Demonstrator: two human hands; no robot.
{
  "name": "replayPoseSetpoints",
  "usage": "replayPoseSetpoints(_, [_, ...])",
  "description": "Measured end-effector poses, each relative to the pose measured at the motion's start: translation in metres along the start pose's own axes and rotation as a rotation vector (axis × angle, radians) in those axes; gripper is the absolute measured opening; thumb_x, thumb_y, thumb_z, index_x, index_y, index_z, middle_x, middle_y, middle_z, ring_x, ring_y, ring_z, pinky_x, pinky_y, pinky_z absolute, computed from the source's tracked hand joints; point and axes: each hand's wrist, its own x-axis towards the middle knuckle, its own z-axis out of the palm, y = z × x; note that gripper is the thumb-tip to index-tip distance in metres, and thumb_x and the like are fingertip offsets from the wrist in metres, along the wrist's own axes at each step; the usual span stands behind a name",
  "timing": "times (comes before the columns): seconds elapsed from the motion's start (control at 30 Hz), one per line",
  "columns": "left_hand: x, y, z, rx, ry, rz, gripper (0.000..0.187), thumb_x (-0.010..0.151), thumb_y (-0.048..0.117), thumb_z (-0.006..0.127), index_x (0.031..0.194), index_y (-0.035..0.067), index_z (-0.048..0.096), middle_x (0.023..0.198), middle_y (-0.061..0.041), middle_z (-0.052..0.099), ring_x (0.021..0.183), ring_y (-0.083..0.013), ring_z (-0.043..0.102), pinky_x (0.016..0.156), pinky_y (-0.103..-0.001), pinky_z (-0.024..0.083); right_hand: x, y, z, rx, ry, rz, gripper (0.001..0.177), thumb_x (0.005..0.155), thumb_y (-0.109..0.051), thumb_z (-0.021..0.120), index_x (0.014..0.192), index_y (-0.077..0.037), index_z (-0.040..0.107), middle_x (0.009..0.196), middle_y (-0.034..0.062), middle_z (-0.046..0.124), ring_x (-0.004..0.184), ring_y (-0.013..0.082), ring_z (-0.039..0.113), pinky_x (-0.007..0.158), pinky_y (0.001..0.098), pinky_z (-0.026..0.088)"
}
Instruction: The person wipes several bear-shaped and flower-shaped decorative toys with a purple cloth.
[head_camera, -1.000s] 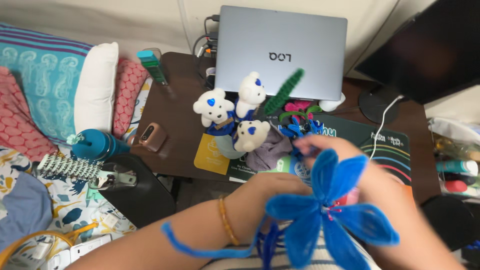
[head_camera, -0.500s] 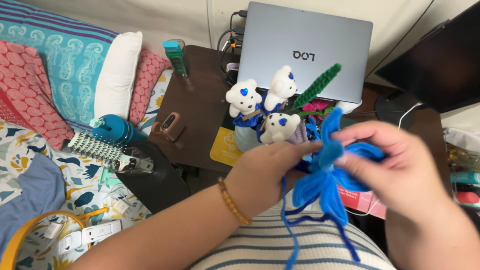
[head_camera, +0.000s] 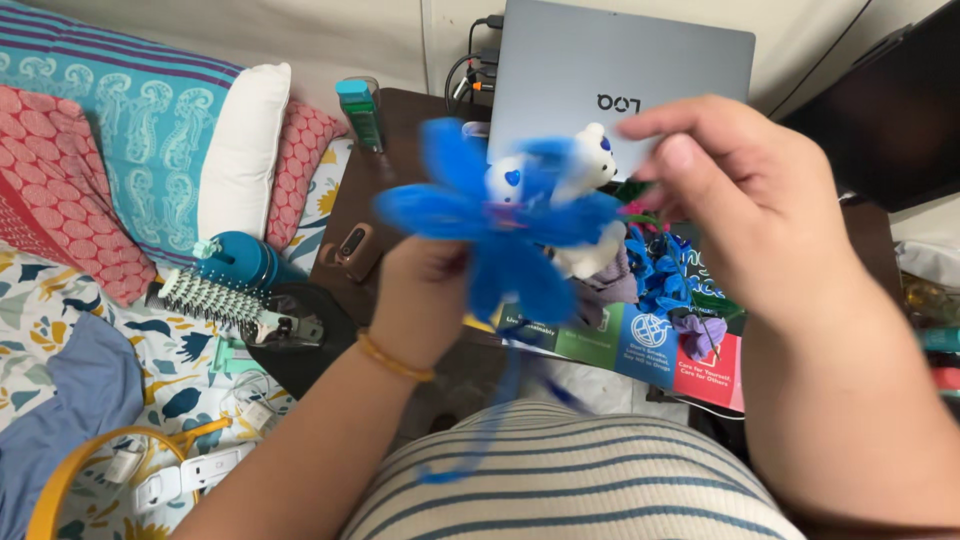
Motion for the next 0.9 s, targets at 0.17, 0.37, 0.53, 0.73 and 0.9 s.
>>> replayPoseSetpoints(0.17, [-0.015,-0.068,-0.006,-0.834,0.076,-0.465,0.02,0.098,-0.001,0.066,0.117,-0.006,0.069,0.102,-0.013,0.073,0.089,-0.0196,0.07,0.075,-0.031,0.058,0.003,0.024,0.025,-1.147,0.018,0.289,0.062,0.083,-0.054,0.085,0.135,-0.024,0.069,0.088,0.0067,0.076,0.082,0.0262,0.072,0.07,0.0378,0.055])
replayPoseSetpoints(0.37, [-0.012,-0.101,0.015,-0.89,0.054,-0.547,0.018,0.102,0.002,0.063,0.116,-0.008,0.067,0.1,-0.016,0.072,0.086,-0.0227,0.071,0.071,-0.033,0.058,0.0,0.046,0.045,-1.032,0.096,0.099,0.039,0.077,-0.036,0.083,0.109,-0.016,0.076,0.094,0.0066,0.072,0.078,0.0271,0.072,0.069,0.0393,0.056])
replayPoseSetpoints(0.53, [-0.004,-0.114,0.033,-0.817,0.033,-0.567,0.016,0.102,0.004,0.061,0.114,-0.006,0.067,0.1,-0.014,0.071,0.086,-0.0209,0.071,0.072,-0.032,0.058,-0.002,0.057,0.033,-0.859,0.044,0.014,0.037,0.075,-0.016,0.082,0.112,-0.018,0.076,0.11,0.0096,0.065,0.084,0.0264,0.072,0.074,0.0363,0.057])
replayPoseSetpoints(0.73, [-0.005,-0.131,0.042,-0.844,0.024,-0.611,0.015,0.103,0.005,0.059,0.113,-0.003,0.066,0.1,-0.012,0.071,0.086,-0.0187,0.07,0.072,-0.032,0.059,-0.004,0.061,0.028,-0.845,0.001,-0.031,0.04,0.074,-0.002,0.078,0.108,-0.021,0.077,0.123,0.0084,0.066,0.093,0.0281,0.07,0.078,0.0369,0.057])
replayPoseSetpoints(0.9, [-0.009,-0.129,0.044,0.089,-0.08,-0.15,0.025,0.099,0.012,0.06,0.122,0.005,0.066,0.105,-0.006,0.074,0.092,-0.0169,0.073,0.076,-0.032,0.059,-0.005,0.062,0.028,-0.817,-0.01,-0.015,0.04,0.074,0.003,0.074,0.107,-0.02,0.076,0.137,0.0074,0.065,0.096,0.0289,0.071,0.078,0.0362,0.058])
